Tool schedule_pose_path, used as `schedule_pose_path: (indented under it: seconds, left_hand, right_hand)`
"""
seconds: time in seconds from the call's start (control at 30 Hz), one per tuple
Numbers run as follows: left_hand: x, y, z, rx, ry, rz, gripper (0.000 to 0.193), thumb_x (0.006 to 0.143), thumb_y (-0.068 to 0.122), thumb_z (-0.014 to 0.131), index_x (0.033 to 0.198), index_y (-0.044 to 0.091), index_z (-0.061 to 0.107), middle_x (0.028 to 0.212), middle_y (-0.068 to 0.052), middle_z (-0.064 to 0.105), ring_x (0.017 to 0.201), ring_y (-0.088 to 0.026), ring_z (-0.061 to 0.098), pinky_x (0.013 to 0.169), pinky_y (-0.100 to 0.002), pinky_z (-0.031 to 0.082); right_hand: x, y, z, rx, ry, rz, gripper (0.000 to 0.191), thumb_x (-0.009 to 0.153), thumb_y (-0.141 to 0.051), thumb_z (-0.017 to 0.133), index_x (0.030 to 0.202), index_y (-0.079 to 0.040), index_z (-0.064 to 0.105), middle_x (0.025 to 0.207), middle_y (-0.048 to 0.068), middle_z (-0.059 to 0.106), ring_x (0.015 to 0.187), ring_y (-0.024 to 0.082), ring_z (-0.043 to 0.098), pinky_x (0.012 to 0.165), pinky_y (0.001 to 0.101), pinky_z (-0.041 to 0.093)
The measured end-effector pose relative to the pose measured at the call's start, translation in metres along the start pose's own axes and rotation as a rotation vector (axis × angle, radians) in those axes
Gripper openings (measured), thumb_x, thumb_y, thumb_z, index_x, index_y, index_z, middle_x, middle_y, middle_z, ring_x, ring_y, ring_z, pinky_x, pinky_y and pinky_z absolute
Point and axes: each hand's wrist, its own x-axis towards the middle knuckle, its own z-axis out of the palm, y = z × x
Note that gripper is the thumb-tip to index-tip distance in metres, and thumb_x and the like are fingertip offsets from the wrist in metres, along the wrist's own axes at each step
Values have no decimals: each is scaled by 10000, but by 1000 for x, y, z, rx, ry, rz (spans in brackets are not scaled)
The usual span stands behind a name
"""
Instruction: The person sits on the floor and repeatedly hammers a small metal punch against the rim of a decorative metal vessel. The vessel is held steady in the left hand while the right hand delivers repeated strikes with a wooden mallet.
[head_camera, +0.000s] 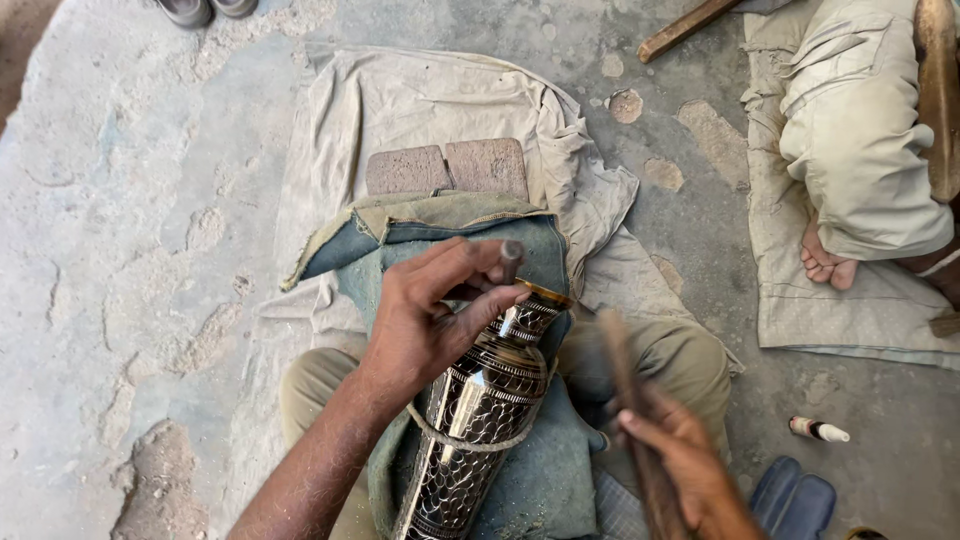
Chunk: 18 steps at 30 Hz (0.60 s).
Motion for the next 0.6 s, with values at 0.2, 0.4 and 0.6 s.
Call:
schedule_pose_path:
  seconds: [0.2, 0.4, 0.6]
  left_hand:
    - [-1, -8, 7, 54, 57, 36, 370, 865, 154, 868, 1168, 43, 686, 921, -33, 696, 813, -112, 737, 703, -252, 615]
    - [-4, -9, 11, 25, 70, 74, 351, 888, 148, 850, 1194, 55, 704, 936, -50, 701, 842, -130, 753, 720, -259, 636]
    - [0, -10, 6, 16, 25, 121, 351, 897, 171, 834, 1202, 53, 707, 979, -66, 715, 858, -148, 748, 711, -282, 611]
  right_hand:
    - [-82, -127, 30, 55, -268, -789, 865, 850, -18, 797, 1588, -243, 407, 1097, 115, 706, 938, 179, 693, 728, 361, 636]
    - [-138, -211, 71, -1363, 233, -1176, 699, 685, -21, 820, 1356, -72, 630, 1190, 181, 738, 1014, 260, 742, 837, 373, 598]
    - [-151, -235, 88, -1559, 271, -1144, 710, 717, 8, 812, 1400, -93, 649, 1076, 173, 749, 928, 262, 759, 749, 356, 616]
